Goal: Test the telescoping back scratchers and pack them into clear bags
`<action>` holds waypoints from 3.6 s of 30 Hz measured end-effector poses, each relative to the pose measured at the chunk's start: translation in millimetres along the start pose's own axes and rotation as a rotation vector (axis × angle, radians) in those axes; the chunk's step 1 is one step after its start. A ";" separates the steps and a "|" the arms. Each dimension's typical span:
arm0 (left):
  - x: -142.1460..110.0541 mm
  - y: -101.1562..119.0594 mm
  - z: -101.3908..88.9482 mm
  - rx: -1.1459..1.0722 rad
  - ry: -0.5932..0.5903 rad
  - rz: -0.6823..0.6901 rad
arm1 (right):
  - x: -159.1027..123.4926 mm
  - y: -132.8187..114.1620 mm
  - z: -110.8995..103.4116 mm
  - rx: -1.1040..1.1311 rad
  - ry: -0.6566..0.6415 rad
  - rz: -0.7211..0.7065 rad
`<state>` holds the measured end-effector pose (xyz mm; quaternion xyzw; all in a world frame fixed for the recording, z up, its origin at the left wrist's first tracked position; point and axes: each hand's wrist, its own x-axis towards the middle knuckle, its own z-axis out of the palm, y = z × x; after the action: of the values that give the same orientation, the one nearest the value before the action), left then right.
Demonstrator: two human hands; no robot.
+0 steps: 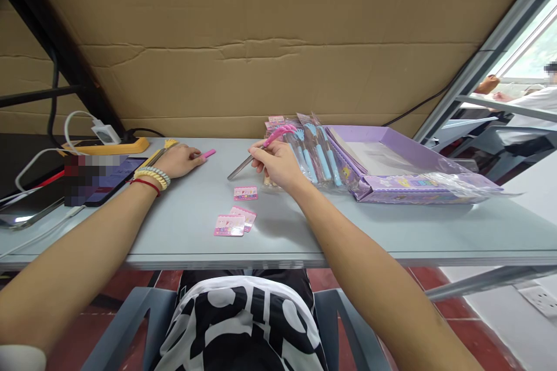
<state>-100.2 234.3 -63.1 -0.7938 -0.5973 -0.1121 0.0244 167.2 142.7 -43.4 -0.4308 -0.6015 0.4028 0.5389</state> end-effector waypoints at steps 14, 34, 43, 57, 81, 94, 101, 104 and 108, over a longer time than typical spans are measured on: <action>-1.7 16.1 1.4 -0.131 -0.006 0.221 | 1.8 1.5 -3.1 0.110 -0.052 0.078; -7.2 21.6 -3.5 -0.211 -0.035 0.221 | 3.5 2.6 -3.7 0.129 -0.012 0.098; -12.5 25.0 -6.1 -0.367 -0.037 0.234 | 2.3 -5.1 -5.7 0.217 0.000 0.126; -19.8 34.9 -16.3 -0.231 0.077 0.250 | 2.0 -6.8 -10.1 0.289 -0.023 0.118; -28.8 53.3 -26.0 -0.252 0.042 0.326 | -1.5 -3.6 -11.9 0.189 -0.111 -0.058; -36.6 75.6 -30.7 -0.293 0.013 0.307 | -2.5 -0.8 -7.7 0.285 -0.172 -0.092; -27.0 55.8 -27.0 -0.279 0.050 0.318 | -0.1 1.1 -6.8 0.193 -0.191 -0.020; -21.7 41.2 -24.2 -0.262 0.050 0.314 | 1.1 0.4 -9.2 0.201 -0.163 -0.027; -18.3 28.4 -21.9 -0.214 0.006 0.268 | 3.4 0.1 -14.2 0.227 -0.075 -0.091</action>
<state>-81.1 205.2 -42.8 -0.8639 -0.4708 -0.1733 -0.0438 181.1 146.3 -41.1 -0.3238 -0.5906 0.4594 0.5791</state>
